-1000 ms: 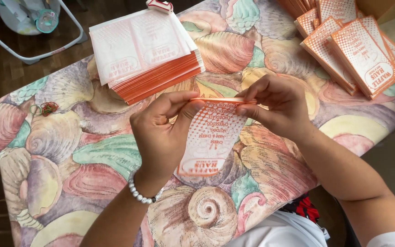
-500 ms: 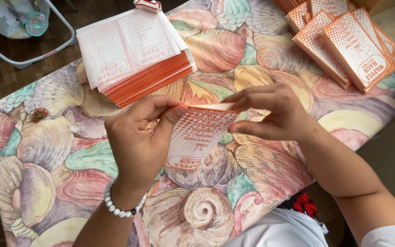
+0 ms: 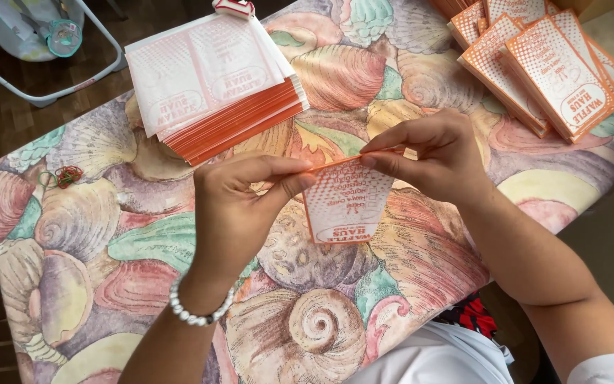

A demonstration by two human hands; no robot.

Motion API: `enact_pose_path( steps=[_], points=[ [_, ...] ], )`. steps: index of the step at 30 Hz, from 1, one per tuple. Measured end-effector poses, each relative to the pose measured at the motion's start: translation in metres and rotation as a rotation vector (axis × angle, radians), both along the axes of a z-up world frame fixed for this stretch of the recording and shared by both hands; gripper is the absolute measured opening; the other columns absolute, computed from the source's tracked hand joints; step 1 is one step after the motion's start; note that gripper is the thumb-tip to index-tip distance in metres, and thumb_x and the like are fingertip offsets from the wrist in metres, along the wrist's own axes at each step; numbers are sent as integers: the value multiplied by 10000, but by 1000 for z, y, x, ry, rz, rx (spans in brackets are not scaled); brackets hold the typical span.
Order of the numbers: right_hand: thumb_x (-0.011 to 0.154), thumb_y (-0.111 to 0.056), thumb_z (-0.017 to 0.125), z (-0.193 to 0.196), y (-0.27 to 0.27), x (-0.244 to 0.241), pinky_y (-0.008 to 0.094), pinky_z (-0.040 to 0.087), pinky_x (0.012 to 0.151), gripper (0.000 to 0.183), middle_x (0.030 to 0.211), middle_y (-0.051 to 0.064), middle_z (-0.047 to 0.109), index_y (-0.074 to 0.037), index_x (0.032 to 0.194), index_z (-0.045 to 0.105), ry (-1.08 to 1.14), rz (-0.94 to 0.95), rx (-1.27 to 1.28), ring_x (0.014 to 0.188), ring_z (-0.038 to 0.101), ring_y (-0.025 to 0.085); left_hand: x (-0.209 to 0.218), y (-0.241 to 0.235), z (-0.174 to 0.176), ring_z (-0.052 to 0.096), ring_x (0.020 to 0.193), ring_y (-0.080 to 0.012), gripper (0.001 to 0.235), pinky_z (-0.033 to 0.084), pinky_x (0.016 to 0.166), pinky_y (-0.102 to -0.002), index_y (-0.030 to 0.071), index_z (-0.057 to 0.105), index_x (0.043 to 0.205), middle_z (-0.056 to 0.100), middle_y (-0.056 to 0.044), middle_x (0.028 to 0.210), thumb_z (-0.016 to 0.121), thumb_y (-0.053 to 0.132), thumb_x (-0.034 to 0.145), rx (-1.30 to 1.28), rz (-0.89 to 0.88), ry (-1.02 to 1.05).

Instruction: Manually folding and creasing paper bags for waffle packaging

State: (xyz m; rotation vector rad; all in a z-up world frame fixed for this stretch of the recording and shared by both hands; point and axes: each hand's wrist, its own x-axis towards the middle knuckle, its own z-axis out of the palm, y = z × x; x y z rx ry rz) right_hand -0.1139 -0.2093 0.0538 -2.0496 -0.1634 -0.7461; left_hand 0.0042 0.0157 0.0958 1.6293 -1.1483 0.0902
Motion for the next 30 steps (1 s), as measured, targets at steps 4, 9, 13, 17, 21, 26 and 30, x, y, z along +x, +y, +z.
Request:
enact_pose_path(
  steps=[4, 9, 13, 17, 21, 26, 30],
  points=[
    [885, -84, 808, 1, 0, -1, 195, 519, 567, 99, 798, 77, 764, 6, 903, 770, 10, 10, -30, 672, 688, 75, -1, 0, 3, 782, 818, -129, 125, 655, 733, -228, 64, 789, 984, 806, -71, 935, 807, 70, 860, 118, 21, 102],
    [888, -78, 809, 3, -2, -1, 194, 497, 542, 95, 788, 77, 758, 4, 913, 770, -39, 5, -83, 637, 669, 72, 1, -1, -1, 774, 814, -125, 147, 651, 719, -224, 62, 786, 970, 803, -73, 923, 833, 79, 832, 101, 11, 166],
    [845, -100, 835, -4, -9, -2, 254, 585, 742, 257, 967, 165, 763, 62, 1020, 738, -30, -3, -38, 844, 732, 172, -1, -1, 0, 749, 798, -136, 119, 626, 719, -245, 41, 780, 916, 785, -71, 869, 857, 29, 825, 8, 5, 103],
    [823, -69, 839, -14, -17, -1, 246, 591, 757, 241, 942, 169, 752, 75, 979, 723, 41, -13, 139, 849, 704, 152, -1, -1, -5, 752, 827, -163, 146, 649, 760, -245, 17, 764, 953, 774, -102, 899, 849, -26, 842, -84, 41, 88],
    [862, -53, 809, -10, -14, -3, 223, 588, 723, 190, 940, 166, 750, 67, 989, 732, 46, -19, 249, 826, 703, 141, -1, -1, -7, 755, 806, -187, 137, 637, 728, -265, -4, 761, 958, 769, -115, 884, 849, -30, 856, -109, 87, -39],
    [799, -30, 831, -4, -15, -3, 284, 656, 758, 203, 980, 211, 744, 45, 956, 728, 1, 63, 229, 880, 768, 237, -2, 0, -4, 735, 782, -174, 129, 597, 707, -265, 4, 770, 938, 767, -105, 865, 858, -41, 855, -92, 108, -81],
    [824, -54, 817, -1, -13, -5, 279, 645, 766, 184, 975, 195, 748, 33, 962, 732, -18, 71, 208, 877, 767, 230, -4, 1, -2, 719, 765, -167, 97, 580, 681, -263, 6, 768, 938, 762, -94, 853, 842, -7, 877, -73, 116, -123]
  ],
)
